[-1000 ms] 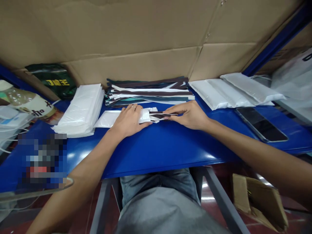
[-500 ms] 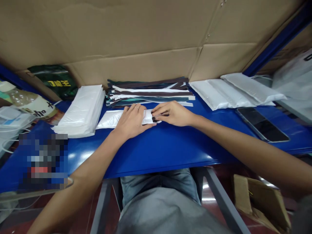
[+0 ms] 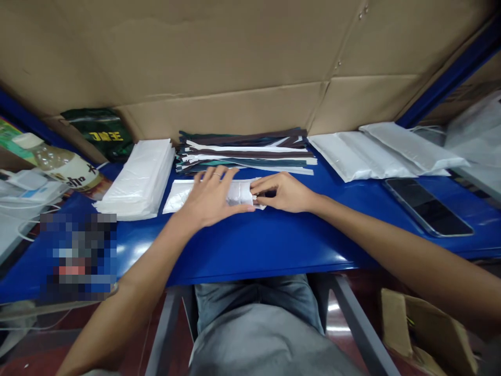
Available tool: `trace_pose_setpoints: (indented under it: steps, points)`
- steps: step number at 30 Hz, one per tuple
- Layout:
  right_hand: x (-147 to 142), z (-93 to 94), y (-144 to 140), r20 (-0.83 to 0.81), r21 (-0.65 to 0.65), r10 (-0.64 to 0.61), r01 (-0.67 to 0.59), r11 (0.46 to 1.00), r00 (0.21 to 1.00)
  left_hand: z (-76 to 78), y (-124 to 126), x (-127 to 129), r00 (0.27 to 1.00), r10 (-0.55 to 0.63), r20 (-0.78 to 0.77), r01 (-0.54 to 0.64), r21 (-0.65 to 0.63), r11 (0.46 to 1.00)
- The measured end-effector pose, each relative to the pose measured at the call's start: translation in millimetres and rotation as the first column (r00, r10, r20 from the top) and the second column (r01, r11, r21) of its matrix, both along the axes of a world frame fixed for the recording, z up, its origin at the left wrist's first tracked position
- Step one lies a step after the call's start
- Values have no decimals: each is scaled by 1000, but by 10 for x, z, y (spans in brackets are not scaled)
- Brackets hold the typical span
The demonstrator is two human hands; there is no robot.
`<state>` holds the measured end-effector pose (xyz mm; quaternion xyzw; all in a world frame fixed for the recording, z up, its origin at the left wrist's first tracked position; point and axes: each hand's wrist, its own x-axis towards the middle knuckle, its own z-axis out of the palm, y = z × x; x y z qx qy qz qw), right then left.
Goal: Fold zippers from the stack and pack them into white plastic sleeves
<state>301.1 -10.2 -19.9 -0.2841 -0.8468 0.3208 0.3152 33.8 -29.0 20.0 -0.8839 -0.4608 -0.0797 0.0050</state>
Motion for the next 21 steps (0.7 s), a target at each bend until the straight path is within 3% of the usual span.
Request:
trace_pose_setpoints:
  steps: [4, 10, 15, 18, 21]
  points:
    - [193, 56, 17, 65, 124, 20, -28, 992, 998, 58, 73, -396, 972, 180, -148, -199, -123, 972]
    - [-78, 36, 199, 167, 143, 41, -65, 988, 985, -56, 109, -468, 979, 168, -114, -183, -135, 974]
    - [-376, -48, 237, 26, 11, -129, 129, 992, 991, -63, 100, -418, 972, 195, -132, -209, -104, 972]
    - [-284, -28, 196, -34, -121, -35, 31, 992, 999, -26, 50, -392, 971, 214, -107, -223, -80, 972]
    - [0, 19, 162, -86, -202, 55, -71, 977, 995, 16, -33, -310, 971, 235, -41, -236, -42, 971]
